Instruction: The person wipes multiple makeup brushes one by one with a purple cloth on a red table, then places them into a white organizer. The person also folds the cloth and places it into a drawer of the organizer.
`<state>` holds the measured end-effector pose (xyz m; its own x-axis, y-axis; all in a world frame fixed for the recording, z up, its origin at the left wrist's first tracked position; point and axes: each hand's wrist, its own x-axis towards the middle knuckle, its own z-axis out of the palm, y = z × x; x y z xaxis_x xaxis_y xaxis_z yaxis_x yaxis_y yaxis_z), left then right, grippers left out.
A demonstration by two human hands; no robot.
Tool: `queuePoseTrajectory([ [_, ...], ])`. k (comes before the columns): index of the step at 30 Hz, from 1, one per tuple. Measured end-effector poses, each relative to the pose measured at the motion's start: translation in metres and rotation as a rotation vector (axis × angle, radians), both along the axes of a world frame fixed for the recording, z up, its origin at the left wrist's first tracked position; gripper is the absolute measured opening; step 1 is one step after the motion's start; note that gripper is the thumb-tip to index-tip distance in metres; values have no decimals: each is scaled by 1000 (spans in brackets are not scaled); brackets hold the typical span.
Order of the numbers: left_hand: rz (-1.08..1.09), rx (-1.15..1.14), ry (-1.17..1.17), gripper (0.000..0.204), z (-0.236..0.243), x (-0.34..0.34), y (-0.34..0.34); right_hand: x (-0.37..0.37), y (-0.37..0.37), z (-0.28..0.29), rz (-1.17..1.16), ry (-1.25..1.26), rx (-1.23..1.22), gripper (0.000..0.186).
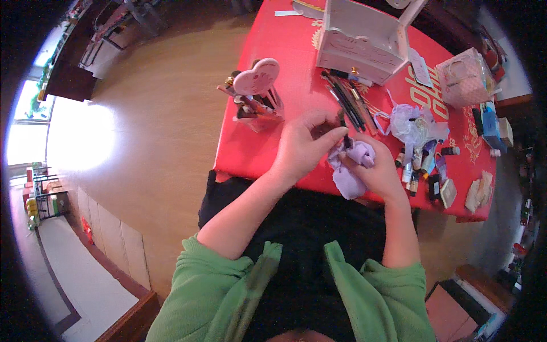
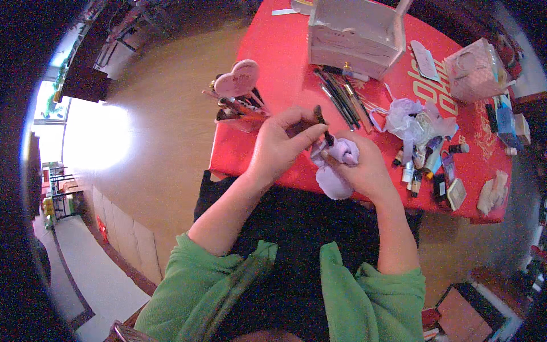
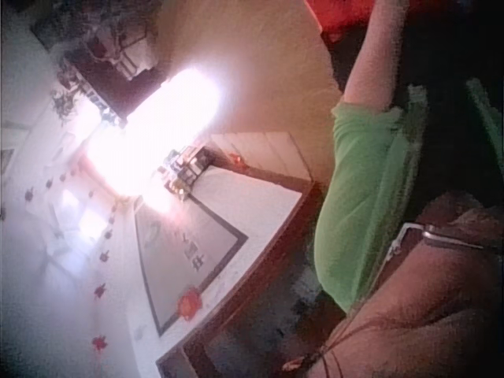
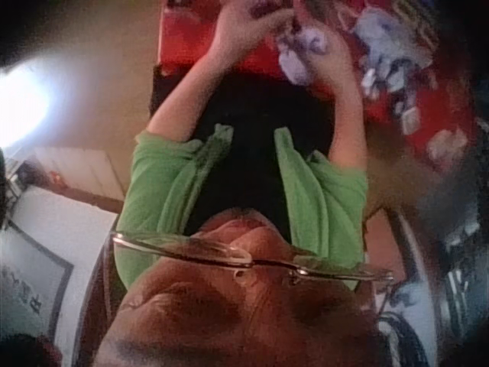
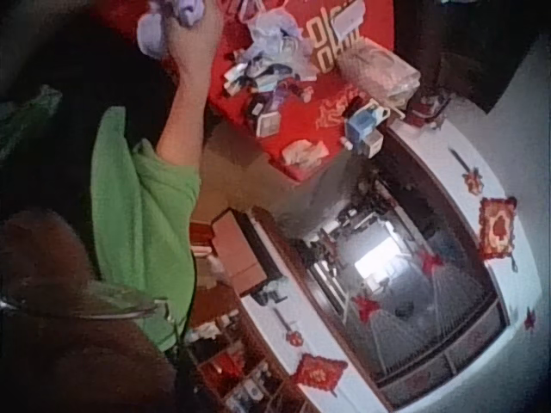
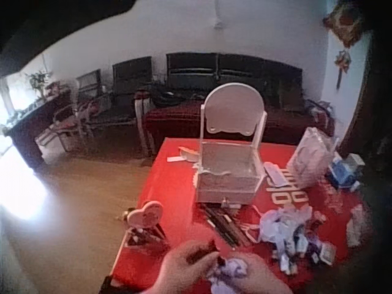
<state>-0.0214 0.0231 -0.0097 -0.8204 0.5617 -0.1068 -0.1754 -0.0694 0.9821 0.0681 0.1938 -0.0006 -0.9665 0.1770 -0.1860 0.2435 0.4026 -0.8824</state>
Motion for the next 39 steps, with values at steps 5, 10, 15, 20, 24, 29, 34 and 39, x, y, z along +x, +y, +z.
queuePoseTrajectory([
  [5,182,-76,254,13,33,2,-12,0,-5,4,79,-64,-94,38],
  [10,614,31,535,17,73,-24,-56,-1,-11,4,115,30,-185,33],
  [15,739,-215,762,14,67,-42,-65,-2,-14,0,144,-16,-157,32],
  [20,647,-489,977,18,57,-42,-64,-3,-15,0,166,-58,-151,32],
  [24,577,-718,1118,15,56,-44,-68,-2,-17,0,162,-56,-113,34],
  [29,571,-792,1136,16,52,-43,-68,-1,-15,0,173,-49,-73,36],
  [34,619,-796,1095,21,55,-41,-63,-1,-13,0,179,-46,-89,37],
  [39,770,-674,1238,23,56,-35,-58,1,-10,-2,231,-84,-29,37],
])
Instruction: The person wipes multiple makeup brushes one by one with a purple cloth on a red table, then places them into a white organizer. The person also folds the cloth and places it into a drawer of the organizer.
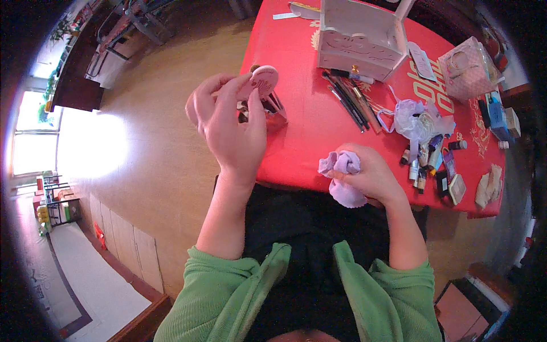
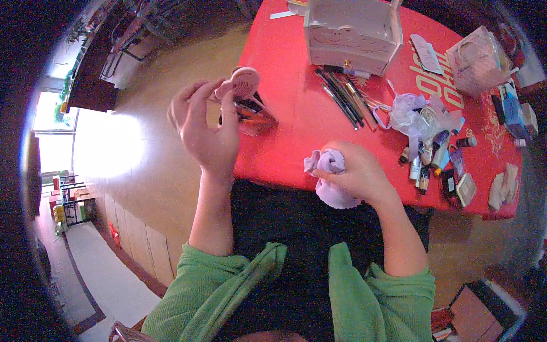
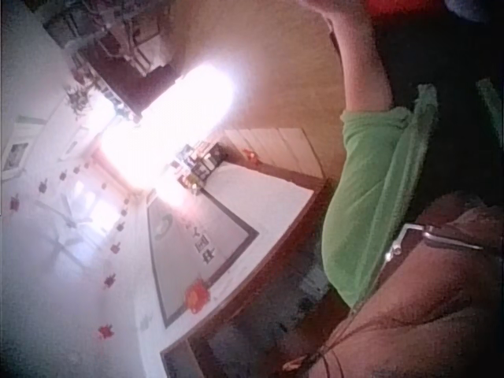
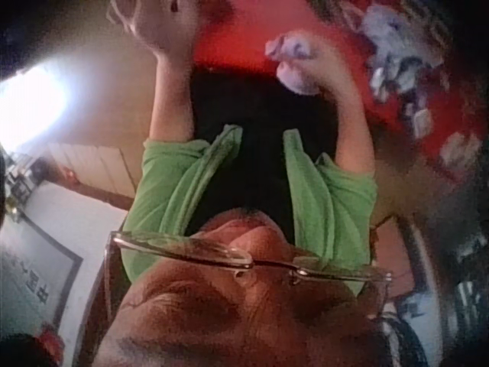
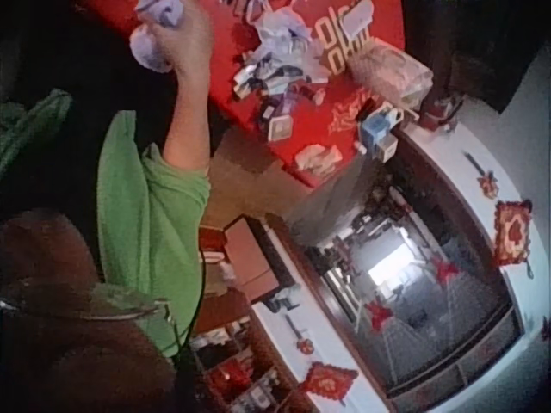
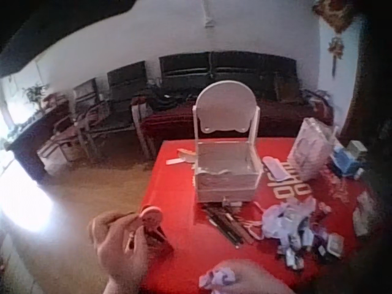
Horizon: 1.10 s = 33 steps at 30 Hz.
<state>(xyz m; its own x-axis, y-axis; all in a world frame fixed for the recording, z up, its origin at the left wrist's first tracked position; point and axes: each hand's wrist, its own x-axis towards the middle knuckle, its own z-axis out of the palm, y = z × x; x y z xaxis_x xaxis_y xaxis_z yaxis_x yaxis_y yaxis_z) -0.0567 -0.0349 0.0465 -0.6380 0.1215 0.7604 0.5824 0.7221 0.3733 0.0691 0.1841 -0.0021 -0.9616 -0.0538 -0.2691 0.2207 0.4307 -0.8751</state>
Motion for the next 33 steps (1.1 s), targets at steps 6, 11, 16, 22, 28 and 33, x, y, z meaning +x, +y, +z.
queuePoseTrajectory([
  [6,-543,-20,-272,34,-39,28,40,1,5,-6,192,-32,147,38],
  [11,-642,-294,-486,37,-90,34,89,6,4,-7,241,-48,219,40],
  [16,-653,-392,-473,29,-110,26,104,8,6,-5,273,-97,282,43],
  [22,-550,-358,-560,20,-109,30,111,10,6,-1,250,-144,246,42],
  [28,-318,-443,-713,22,-107,27,97,8,5,4,294,-147,296,41],
  [33,-195,-427,-741,20,-108,13,87,6,5,4,271,-181,223,41],
])
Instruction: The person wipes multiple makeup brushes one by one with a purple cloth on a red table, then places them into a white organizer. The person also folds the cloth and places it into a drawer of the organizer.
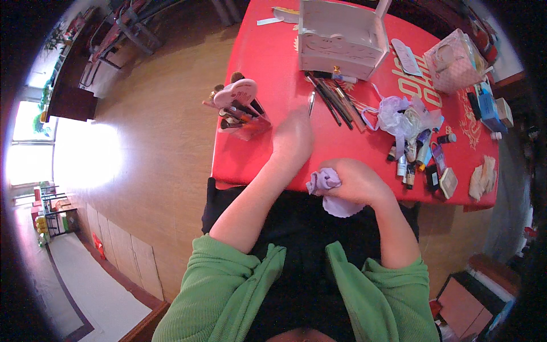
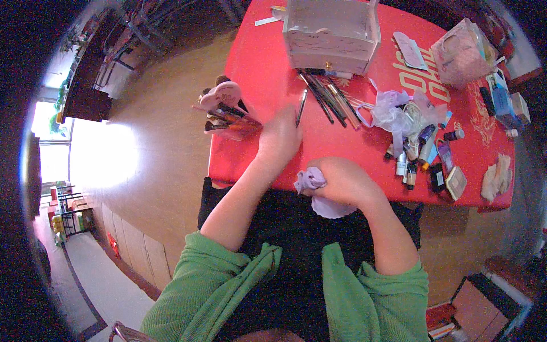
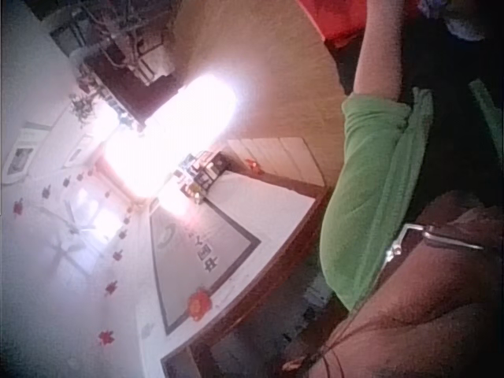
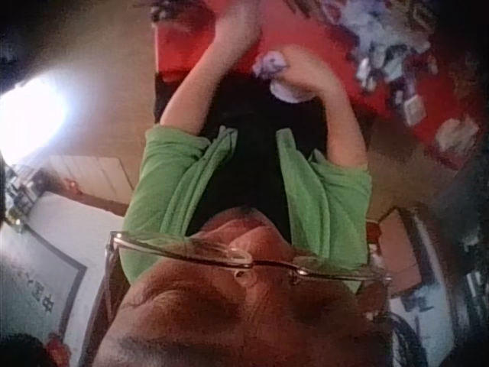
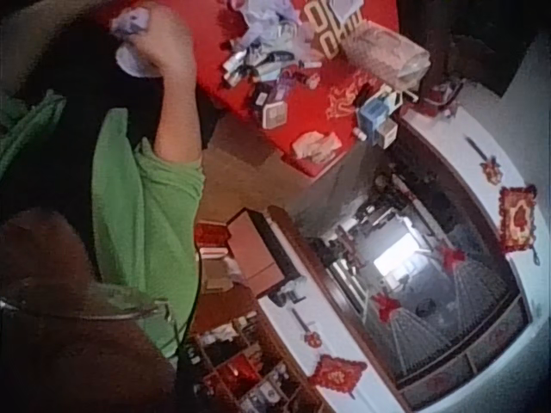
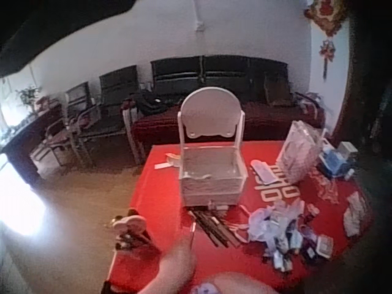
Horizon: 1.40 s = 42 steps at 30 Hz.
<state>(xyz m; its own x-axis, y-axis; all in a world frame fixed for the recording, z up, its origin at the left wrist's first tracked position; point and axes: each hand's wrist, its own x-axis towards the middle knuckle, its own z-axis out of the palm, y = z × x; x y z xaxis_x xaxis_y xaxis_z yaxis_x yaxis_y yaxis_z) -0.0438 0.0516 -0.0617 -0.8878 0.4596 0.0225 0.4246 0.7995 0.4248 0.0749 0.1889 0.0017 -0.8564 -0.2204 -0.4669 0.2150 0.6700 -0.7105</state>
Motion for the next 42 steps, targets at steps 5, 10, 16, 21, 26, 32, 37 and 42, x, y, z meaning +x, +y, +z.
queuePoseTrajectory([
  [5,22,390,-249,21,8,-5,-22,0,13,-1,-225,158,-162,41],
  [10,-41,813,-697,19,27,5,-31,-13,24,-5,-756,252,-496,46],
  [16,-229,798,-733,21,45,27,-27,-19,-1,-8,-744,419,-792,51],
  [21,-273,622,-545,22,51,36,-29,-23,-10,-5,-752,498,-577,42],
  [26,-247,739,-637,17,54,39,-25,-26,1,-2,-850,527,-498,38],
  [32,-287,703,-596,14,53,46,-22,-32,20,-3,-977,469,-622,36],
  [37,-217,766,-527,15,46,49,-21,-28,7,-6,-869,429,-648,39],
  [42,-173,749,-466,22,40,43,-25,-28,-7,-4,-756,465,-601,45],
])
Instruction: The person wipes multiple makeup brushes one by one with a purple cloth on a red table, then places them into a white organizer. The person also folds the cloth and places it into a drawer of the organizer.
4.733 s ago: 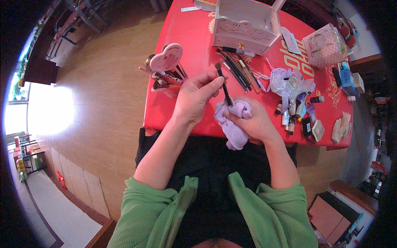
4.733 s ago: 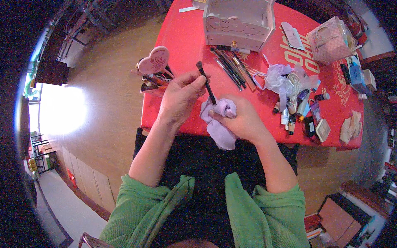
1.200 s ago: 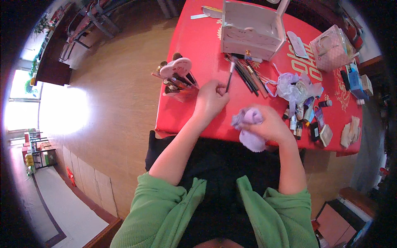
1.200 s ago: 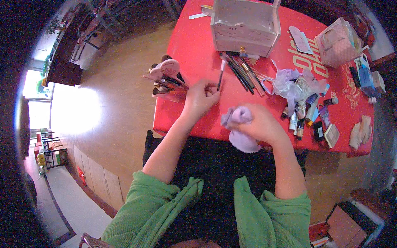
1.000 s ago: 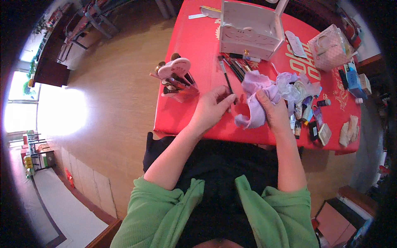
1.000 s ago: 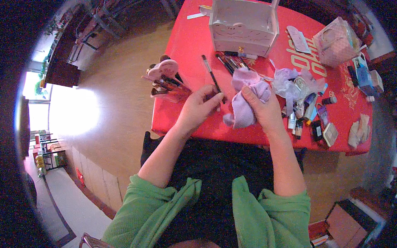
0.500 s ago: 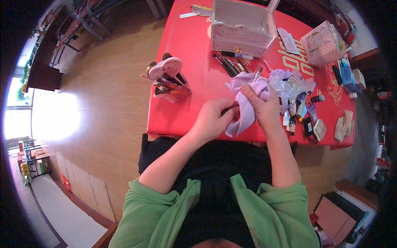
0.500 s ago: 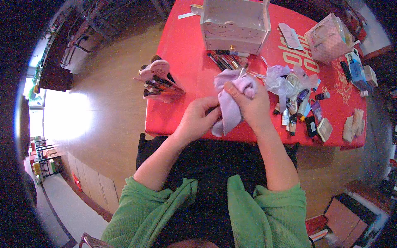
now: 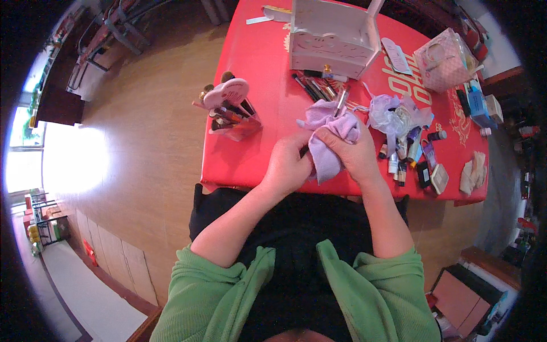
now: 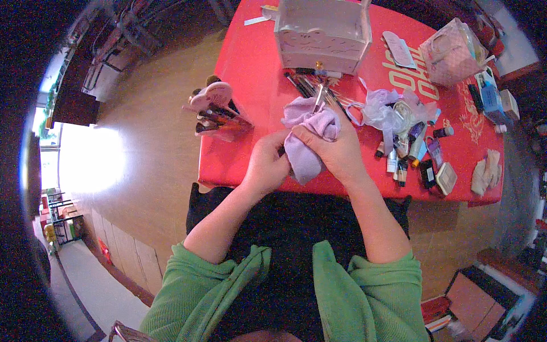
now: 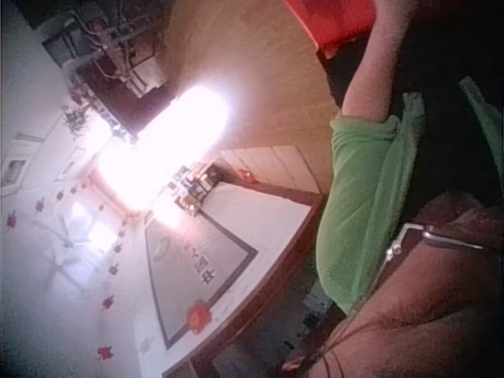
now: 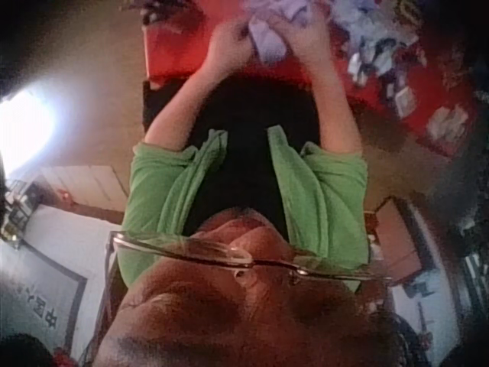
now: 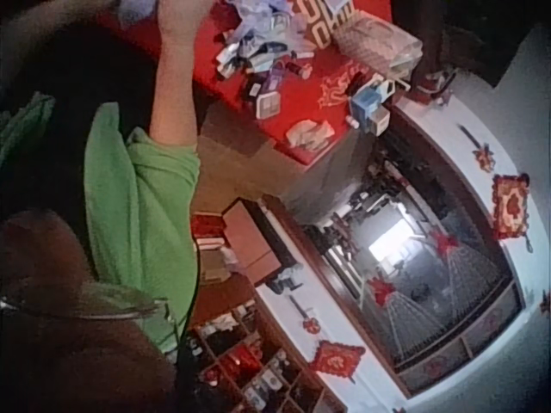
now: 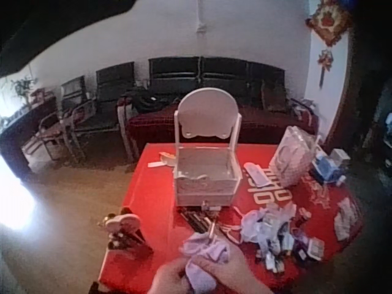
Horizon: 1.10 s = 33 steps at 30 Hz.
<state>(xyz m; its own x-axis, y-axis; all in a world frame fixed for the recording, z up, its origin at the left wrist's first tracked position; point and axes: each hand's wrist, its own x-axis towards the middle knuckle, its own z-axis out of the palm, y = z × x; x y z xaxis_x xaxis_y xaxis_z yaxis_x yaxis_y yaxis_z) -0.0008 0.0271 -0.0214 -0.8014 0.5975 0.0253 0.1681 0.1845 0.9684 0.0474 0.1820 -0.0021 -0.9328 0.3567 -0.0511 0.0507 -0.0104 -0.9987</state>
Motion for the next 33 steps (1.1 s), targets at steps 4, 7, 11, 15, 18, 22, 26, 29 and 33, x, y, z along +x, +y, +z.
queuePoseTrajectory([
  [4,-83,-27,-88,20,2,-2,-1,0,4,3,-15,14,81,42],
  [7,-175,-2,-131,16,6,-1,-2,0,20,3,-132,1,22,39],
  [11,-281,-61,-196,18,13,-2,-4,-5,46,-1,-321,-95,42,39],
  [15,-218,-73,-407,22,18,-3,-6,-7,60,1,-463,150,-488,50],
  [18,-32,119,-597,23,17,-8,-7,-3,49,1,-327,10,-588,61],
  [22,-66,140,-399,22,7,-13,-6,11,11,-4,114,-76,-300,55],
  [26,-100,48,-106,22,-1,-10,-6,9,-6,-6,64,-25,-82,46],
  [29,-107,-5,-49,19,-1,-7,-7,3,-2,0,-10,-58,0,41],
  [33,-189,-8,-123,19,6,-7,-6,2,15,6,-117,5,-31,37],
])
